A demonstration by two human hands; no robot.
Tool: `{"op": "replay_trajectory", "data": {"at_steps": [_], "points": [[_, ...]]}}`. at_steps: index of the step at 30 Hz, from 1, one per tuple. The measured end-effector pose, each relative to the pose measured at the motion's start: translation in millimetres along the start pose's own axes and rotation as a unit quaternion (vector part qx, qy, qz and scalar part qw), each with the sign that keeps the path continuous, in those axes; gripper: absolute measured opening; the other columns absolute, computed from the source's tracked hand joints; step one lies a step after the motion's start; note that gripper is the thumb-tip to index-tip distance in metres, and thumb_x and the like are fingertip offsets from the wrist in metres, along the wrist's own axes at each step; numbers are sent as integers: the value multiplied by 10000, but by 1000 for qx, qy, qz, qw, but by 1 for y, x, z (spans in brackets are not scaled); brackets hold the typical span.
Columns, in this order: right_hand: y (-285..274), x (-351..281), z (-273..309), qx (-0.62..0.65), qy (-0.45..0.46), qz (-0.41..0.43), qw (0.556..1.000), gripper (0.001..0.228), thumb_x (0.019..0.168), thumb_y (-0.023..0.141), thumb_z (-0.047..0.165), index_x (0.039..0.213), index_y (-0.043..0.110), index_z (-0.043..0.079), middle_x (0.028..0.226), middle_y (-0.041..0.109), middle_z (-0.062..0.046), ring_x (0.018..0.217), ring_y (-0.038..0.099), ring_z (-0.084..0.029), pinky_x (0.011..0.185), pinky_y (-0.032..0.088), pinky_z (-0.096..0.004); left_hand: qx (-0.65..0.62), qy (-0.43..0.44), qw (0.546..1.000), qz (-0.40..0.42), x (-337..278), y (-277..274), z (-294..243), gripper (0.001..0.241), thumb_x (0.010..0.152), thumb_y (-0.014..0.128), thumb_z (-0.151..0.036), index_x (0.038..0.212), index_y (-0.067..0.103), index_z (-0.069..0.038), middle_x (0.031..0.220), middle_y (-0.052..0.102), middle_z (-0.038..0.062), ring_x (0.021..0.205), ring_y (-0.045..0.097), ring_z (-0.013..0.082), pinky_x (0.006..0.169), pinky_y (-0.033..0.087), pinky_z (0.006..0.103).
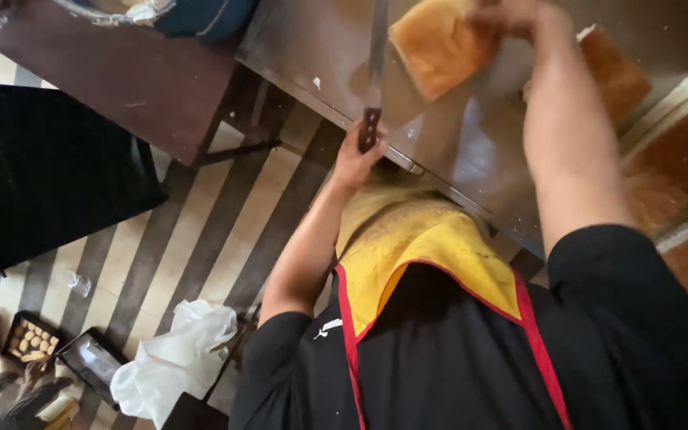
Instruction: The person slices large rectangular sponge cake loaves into thick slabs with a long knife on a stainless steel table, pressing each loaf steady with one hand while cutting. The person moves finished slabs aside, stacks cut pieces, and reaches for the next loaf to continue slicing.
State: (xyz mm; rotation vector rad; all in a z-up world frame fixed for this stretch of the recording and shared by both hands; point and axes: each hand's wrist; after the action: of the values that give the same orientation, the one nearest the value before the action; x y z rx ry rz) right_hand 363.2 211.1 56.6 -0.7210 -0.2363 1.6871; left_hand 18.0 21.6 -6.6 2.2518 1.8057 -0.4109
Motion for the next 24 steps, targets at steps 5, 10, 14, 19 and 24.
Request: {"op": "replay_trajectory", "data": {"at_steps": [5,10,14,19,24], "points": [[52,-6,-44,62,67,103,991,596,879,810,413,1330,648,59,1162,700,-53,1070,647,-186,946,513,-377,-13,-49,999,0,88,12,-22,937,832,795,-299,1562,212,-231,1175,648,-39,1040,594,96,895,494,318],[124,-27,-100,332,-40,-26,942,722,943,796,273,1516,432,29,1389,627,-75,1261,607,-206,1072,505,-375,-109,30,986,125,177,28,17,505,908,819,-211,1336,560,-141,1141,689,10,999,617,145,910,520,345],[121,-70,-64,499,102,-38,860,703,818,713,225,1459,466,79,1201,685,-83,1060,682,-230,882,576,-388,-136,-5,979,154,152,45,-14,341,894,810,-145,1214,697,-110,1073,692,-4,958,632,129,875,521,326],[119,-104,-72,480,72,24,874,646,923,686,172,1526,493,47,1325,674,-97,1171,664,-217,993,548,-359,-140,-66,967,204,92,41,-18,366,891,800,-137,1240,691,-123,1025,670,-15,914,622,106,815,515,283],[115,-117,-54,461,72,-17,885,865,902,667,123,1596,165,240,1416,586,-50,1236,592,-188,1024,504,-331,-90,-86,974,187,57,34,-16,370,934,797,-152,1293,712,-127,939,595,-17,809,524,122,705,422,285]]}}
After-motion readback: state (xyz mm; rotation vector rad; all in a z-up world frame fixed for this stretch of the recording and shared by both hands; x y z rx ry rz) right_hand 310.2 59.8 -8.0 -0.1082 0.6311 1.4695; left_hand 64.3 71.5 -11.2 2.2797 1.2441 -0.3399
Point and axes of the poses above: each hand's wrist, its own x-axis towards the middle knuckle, its own y-axis out of the palm, z = x × y
